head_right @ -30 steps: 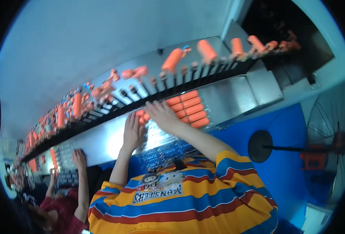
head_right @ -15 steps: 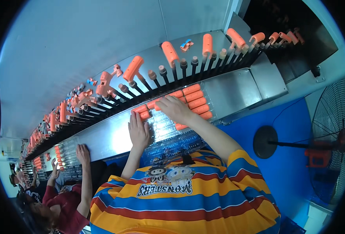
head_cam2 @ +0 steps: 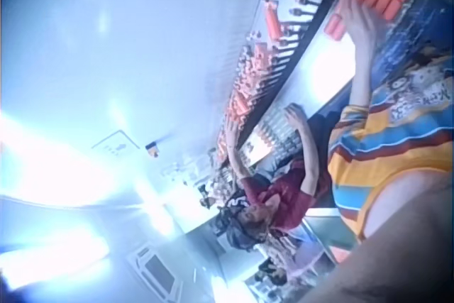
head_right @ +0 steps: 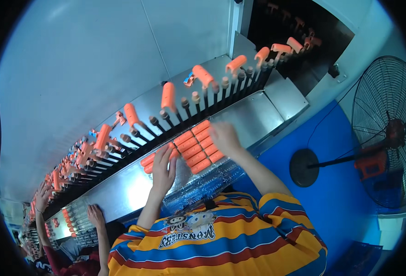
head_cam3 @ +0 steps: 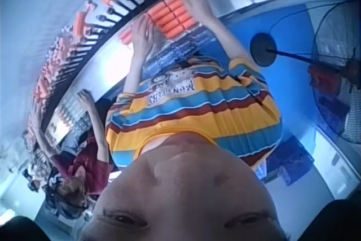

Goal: The person takes empty plastic trays from a container, fills them with plastic parts removed from a rotating line, and places the filled trays onto a conveyor belt.

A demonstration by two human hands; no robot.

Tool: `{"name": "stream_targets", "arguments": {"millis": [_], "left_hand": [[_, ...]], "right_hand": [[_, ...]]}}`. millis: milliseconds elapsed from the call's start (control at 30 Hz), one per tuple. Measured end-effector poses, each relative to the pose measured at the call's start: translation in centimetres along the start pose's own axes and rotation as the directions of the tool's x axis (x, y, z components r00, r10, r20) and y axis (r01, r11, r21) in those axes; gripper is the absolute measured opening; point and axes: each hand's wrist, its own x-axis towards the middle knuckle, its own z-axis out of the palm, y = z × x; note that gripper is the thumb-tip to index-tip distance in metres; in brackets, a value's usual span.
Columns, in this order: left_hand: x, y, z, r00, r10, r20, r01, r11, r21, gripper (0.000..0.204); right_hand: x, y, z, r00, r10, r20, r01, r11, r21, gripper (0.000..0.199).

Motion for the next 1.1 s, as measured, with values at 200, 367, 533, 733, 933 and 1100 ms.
{"name": "stream_targets", "arguments": {"millis": [200,367,533,733,933,1100], "left_hand": [[18.0,6.5,3.0,0.995,-0.076,-0.061,0.067,0.989,-0.135,0.03],[26.6,8.3,1.5,0.896,-0.317,0.312,0.326,0.945,0.026,0.037],[29.2,7.4,0.8,0.831,-0.181,0.526,0.108,0.98,0.167,0.03],[26.7,11.7,1.5,0.968,0.039,0.247,-0.169,0.832,0.528,0.026],[19.4,14.5,3.7,0.966,0.151,0.21,-0.228,0.882,0.412,0.032],[9.5,8.7,12.6,0.966,-0.071,0.248,-0.05,0.89,0.453,0.027]], "right_hand": [[12.7,5.0,-12.1,0.87,0.412,-0.272,-0.339,0.899,0.276,0.041],[19.3,5.8,-17.0,0.901,0.327,0.284,-0.356,0.933,0.053,0.038],[19.8,5.0,-17.6,0.912,-0.039,0.409,0.1,0.987,-0.129,0.023],[15.3,3.1,-19.8,0.832,-0.553,0.04,0.553,0.833,-0.003,0.018],[6.6,9.5,-9.1,0.812,-0.521,0.262,0.501,0.853,0.144,0.018],[2.8,13.0,-5.2,0.775,-0.583,0.241,0.571,0.811,0.125,0.016]]}}
